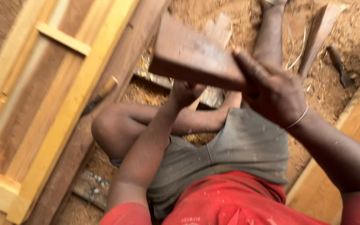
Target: The person carves a wooden component using a chisel and a wooden mallet while sitting on the ground. They then fit a wooden strip into a larger wooden frame and trim the edges using a knife.
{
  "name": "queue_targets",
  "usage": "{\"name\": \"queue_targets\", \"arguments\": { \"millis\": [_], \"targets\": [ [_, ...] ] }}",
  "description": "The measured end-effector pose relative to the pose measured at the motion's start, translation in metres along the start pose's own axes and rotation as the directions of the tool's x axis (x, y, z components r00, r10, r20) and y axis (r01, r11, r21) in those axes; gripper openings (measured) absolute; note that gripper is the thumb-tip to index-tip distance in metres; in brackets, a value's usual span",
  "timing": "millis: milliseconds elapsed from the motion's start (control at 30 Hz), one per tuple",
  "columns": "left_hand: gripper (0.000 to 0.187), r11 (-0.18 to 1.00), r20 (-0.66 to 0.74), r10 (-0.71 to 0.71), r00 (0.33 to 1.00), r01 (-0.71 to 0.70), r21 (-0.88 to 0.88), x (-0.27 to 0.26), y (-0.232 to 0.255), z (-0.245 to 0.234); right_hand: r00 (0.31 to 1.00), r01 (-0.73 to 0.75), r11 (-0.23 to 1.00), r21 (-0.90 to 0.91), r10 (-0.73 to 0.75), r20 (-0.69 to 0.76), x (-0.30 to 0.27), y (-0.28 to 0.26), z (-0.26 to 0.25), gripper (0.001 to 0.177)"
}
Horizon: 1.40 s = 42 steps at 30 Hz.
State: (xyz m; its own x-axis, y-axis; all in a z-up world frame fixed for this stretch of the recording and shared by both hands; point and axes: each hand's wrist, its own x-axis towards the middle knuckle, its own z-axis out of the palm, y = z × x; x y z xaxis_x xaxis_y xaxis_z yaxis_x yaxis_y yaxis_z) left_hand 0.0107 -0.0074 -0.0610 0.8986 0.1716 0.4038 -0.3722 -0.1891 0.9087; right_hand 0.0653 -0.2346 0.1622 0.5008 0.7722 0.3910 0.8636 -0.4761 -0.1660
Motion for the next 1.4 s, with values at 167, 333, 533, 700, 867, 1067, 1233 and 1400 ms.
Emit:
{"name": "queue_targets", "arguments": {
  "millis": [167,333,533,700,867,1067,1233,1400],
  "targets": [
    [0.019,0.996,-0.001,-0.032,0.999,0.032,0.079,-0.011,-0.014,-0.001,0.978,-0.071,0.996,-0.061,0.082,0.194,0.001,-0.004,0.001,0.077],
    [0.018,0.997,0.021,0.072,0.997,-0.072,0.005,-0.01,-0.019,-0.004,0.987,-0.077,0.996,0.043,0.07,0.141,-0.001,-0.004,0.005,0.081],
    [0.011,0.998,0.091,-0.03,0.995,0.024,0.065,-0.021,-0.035,-0.004,0.969,-0.113,0.993,-0.016,0.113,0.218,-0.008,-0.004,0.0,0.078],
    [0.029,0.962,0.023,0.213,0.977,-0.214,0.171,-0.019,-0.019,-0.001,0.983,-0.019,0.994,-0.111,0.039,0.181,-0.01,-0.003,0.0,0.073],
    [0.027,0.984,0.025,-0.092,0.995,0.095,-0.148,-0.019,-0.003,0.003,0.981,-0.056,0.995,-0.079,0.07,0.18,-0.012,-0.002,-0.001,0.066],
    [0.018,0.977,0.044,-0.2,0.979,0.195,0.09,-0.022,-0.006,0.004,0.989,-0.077,0.993,0.09,0.064,0.137,-0.014,-0.001,-0.003,0.076],
    [0.023,0.948,0.098,0.181,0.979,-0.2,0.246,-0.017,-0.008,0.005,0.987,-0.01,0.999,-0.035,0.016,0.161,-0.007,-0.006,-0.003,0.07],
    [0.02,0.967,0.146,0.062,0.987,-0.095,0.236,-0.023,-0.015,0.007,0.982,-0.025,1.0,-0.015,0.027,0.189,0.008,-0.021,0.005,0.071]
  ]
}}
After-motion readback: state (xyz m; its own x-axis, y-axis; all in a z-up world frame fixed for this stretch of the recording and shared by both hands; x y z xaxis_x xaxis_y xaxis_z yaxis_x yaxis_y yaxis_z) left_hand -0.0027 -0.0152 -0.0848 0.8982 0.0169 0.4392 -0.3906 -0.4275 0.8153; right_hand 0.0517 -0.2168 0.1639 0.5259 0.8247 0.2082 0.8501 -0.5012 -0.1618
